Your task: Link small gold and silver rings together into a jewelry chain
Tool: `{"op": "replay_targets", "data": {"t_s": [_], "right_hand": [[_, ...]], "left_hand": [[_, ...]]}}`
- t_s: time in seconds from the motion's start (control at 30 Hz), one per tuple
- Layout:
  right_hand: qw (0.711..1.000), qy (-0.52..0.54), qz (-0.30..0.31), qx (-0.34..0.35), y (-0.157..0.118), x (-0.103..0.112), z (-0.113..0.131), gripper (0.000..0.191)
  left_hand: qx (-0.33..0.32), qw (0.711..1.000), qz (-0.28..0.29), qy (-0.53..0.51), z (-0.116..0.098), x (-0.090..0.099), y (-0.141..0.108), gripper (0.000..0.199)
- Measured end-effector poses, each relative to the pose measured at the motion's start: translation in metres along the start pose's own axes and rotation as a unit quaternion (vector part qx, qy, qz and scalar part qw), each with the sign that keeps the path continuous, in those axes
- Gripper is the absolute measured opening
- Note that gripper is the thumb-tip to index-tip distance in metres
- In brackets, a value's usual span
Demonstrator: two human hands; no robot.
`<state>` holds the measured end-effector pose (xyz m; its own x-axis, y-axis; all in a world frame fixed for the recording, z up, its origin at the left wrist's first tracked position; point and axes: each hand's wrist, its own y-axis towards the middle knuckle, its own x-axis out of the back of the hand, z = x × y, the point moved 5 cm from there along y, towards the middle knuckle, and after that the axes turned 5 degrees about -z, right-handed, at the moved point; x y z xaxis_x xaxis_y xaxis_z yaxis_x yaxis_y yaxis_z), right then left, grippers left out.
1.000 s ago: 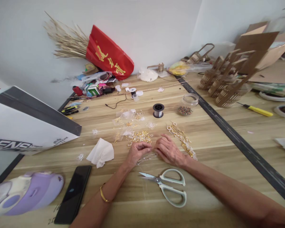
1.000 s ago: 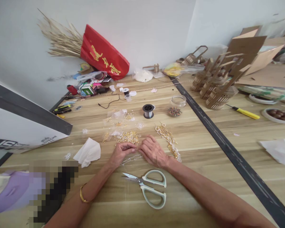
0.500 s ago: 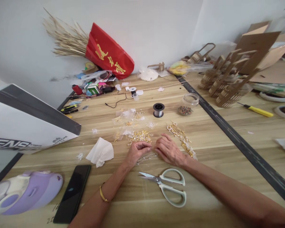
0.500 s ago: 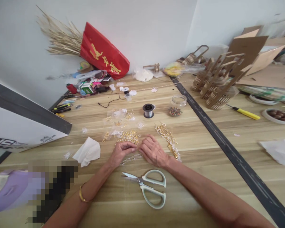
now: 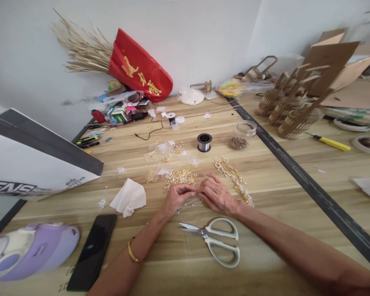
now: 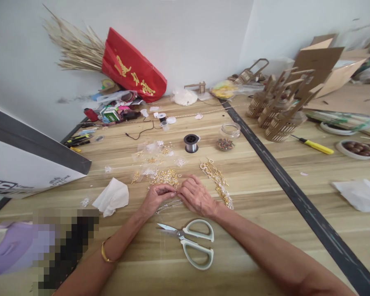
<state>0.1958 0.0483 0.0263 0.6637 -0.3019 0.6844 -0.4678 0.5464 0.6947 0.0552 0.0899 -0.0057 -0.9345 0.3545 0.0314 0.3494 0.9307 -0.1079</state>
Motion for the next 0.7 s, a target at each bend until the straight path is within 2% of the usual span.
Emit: {"op": "replay_targets", "data": {"t_s": [0.43,0.7], "right_hand": [[0.999,0.051,-0.007,-0.010,-0.0031,-0.0011,-0.0020,0.012],[0.998,0.052,-0.008,-0.014,-0.0037,-0.0019,-0.0029,0.012]], "left_hand": [[-0.015,1.000,-0.002,-0.012,0.0057,0.0001,0.0012,0.029],[-0.032,0.999,-0.013,-0.006,0.0034,0.0004,0.0001,0.025]]}}
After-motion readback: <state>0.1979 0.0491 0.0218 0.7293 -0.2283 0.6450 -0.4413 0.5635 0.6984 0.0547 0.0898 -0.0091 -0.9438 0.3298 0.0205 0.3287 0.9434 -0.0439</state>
